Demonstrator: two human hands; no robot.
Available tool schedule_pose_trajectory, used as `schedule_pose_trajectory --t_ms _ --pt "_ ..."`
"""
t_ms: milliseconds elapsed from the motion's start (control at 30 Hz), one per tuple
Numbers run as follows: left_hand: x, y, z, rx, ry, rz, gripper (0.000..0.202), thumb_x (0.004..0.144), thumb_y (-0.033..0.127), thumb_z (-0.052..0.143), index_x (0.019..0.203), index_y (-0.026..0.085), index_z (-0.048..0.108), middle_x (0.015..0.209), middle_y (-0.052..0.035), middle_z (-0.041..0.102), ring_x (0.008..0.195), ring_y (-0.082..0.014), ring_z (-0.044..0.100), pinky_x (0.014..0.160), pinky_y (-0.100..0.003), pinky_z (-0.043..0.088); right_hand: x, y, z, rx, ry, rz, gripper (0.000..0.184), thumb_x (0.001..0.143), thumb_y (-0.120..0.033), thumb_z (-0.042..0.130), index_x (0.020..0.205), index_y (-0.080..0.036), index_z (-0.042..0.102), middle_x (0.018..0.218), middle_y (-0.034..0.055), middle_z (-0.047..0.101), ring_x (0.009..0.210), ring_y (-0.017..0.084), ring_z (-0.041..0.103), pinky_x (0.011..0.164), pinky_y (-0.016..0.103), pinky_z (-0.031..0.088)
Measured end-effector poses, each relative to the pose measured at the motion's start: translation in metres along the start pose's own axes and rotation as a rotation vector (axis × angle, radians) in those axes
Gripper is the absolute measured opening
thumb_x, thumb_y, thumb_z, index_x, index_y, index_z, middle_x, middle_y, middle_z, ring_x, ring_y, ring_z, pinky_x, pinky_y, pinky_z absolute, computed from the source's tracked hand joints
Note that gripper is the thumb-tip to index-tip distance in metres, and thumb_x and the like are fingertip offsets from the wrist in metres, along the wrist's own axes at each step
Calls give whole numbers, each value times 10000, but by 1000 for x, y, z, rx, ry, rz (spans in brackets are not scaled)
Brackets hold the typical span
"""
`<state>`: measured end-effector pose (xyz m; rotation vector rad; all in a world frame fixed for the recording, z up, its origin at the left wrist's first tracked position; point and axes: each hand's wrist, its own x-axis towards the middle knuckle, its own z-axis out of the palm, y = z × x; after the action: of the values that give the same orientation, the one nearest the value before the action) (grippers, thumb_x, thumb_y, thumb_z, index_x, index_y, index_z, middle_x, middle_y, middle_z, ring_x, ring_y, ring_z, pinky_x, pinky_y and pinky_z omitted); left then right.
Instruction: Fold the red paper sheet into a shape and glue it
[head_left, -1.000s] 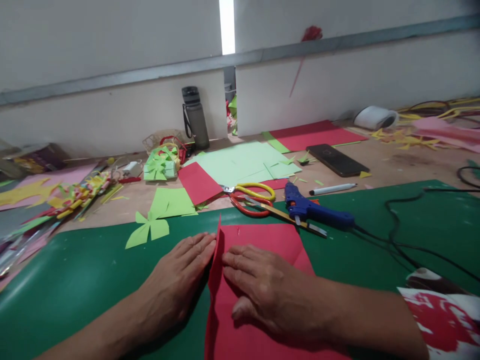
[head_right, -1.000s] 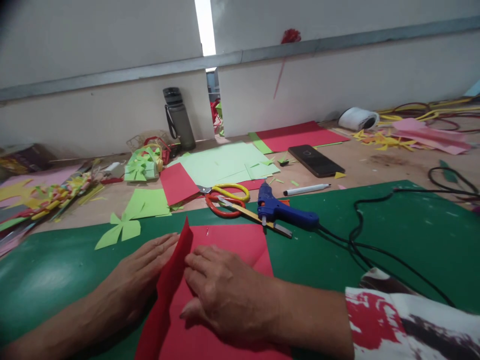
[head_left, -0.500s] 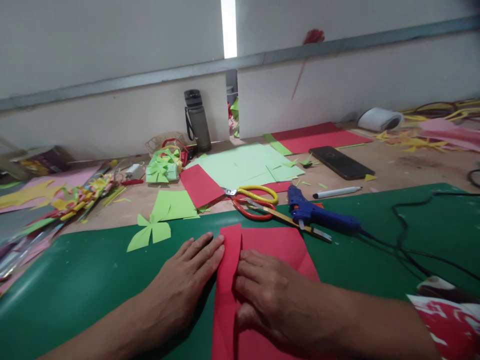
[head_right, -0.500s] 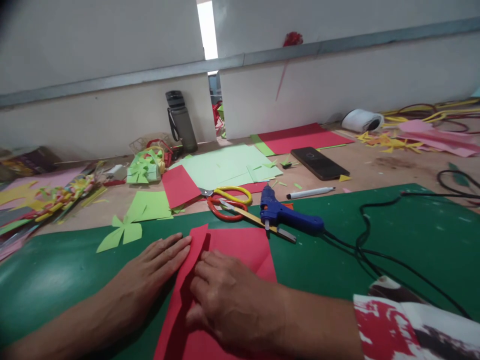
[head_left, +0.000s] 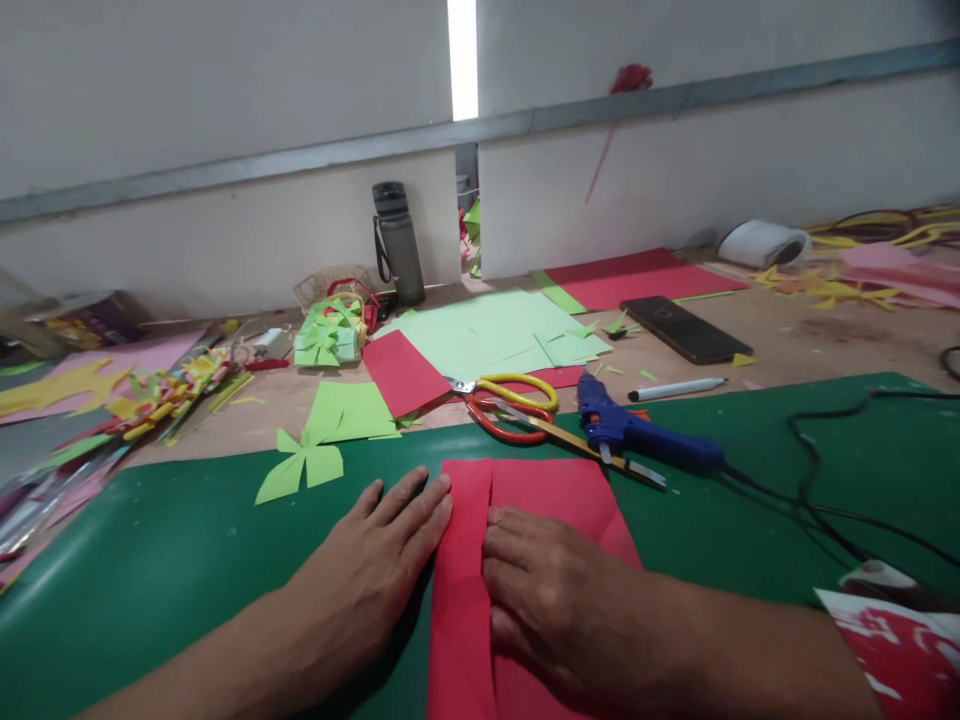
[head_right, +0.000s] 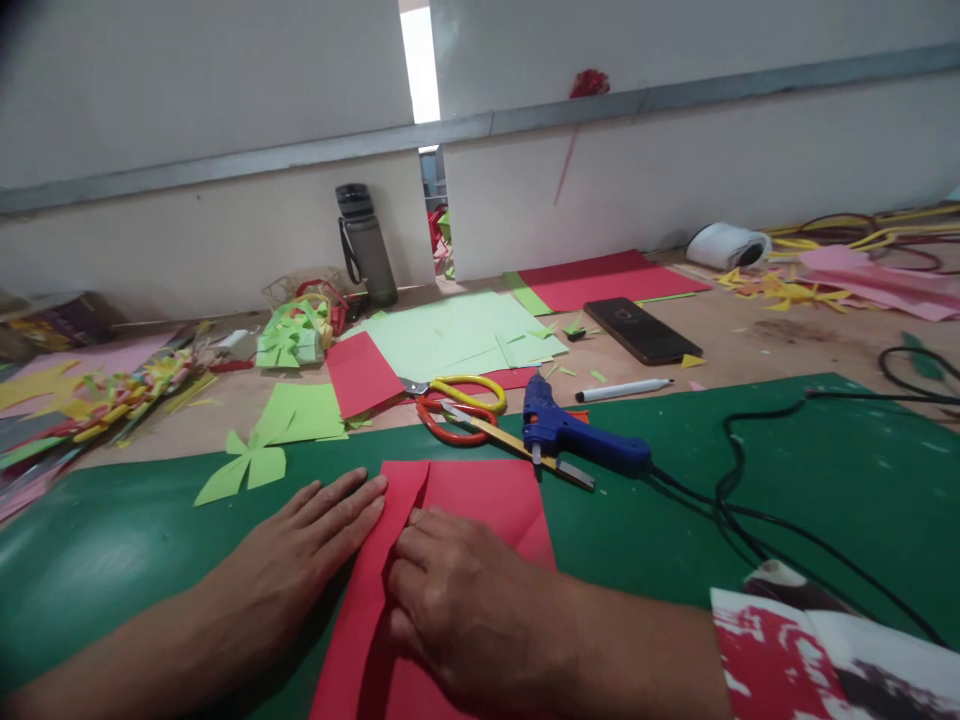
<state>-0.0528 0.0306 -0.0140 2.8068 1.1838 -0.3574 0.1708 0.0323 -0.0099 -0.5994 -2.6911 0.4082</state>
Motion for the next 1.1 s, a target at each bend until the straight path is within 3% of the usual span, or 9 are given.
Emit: schedule_pose_trajectory --t_ms 267,433,533,733,900,1100 --pt "6 9 -6 55 -46 -24 707 756 48 368 1447 147 250 1527 -140 148 1372 -377 189 1001 -601 335 -7 2 3 11 5 10 163 903 -195 480 855 -118 615 887 94 650 809 166 550 932 330 426" --pt "7 15 -13 110 -109 -45 709 762 29 360 1449 157 239 1529 -145 136 1372 -379 180 1009 -602 325 -10 2 6 -94 145 1 180 906 -167 467 879 -92 629 886 103 672 880 190 596 1007 350 399" --pt "7 17 -15 119 -109 -39 694 767 40 361 1444 140 244 1525 -158 146 1367 -388 186 1012 -602 322 -11 2 7 -161 190 20 213 917 -140 421 901 -92 628 871 109 675 899 209 608 944 360 456" --pt "9 12 -11 92 -36 17 682 746 88 402 1418 104 283 1519 -170 180 1379 -374 163 1029 -601 295 -11 6 7 -285 268 -13 268 895 -84 401 699 -127 578 706 88 631 710 207 604 723 364 529" --pt "12 4 -9 52 14 152 649 782 159 418 1407 55 278 1523 -159 177 1394 -305 156 1068 -528 283 -11 5 5 -331 254 -30 307 926 -96 336 773 -117 601 770 120 647 759 217 608 702 350 515" --pt "18 4 -13 49 43 124 511 884 190 356 1388 112 325 1485 -150 299 1347 -280 282 965 -459 407 -12 4 4 -340 226 -23 335 939 -113 313 775 -122 605 774 118 646 755 211 605 686 338 502"
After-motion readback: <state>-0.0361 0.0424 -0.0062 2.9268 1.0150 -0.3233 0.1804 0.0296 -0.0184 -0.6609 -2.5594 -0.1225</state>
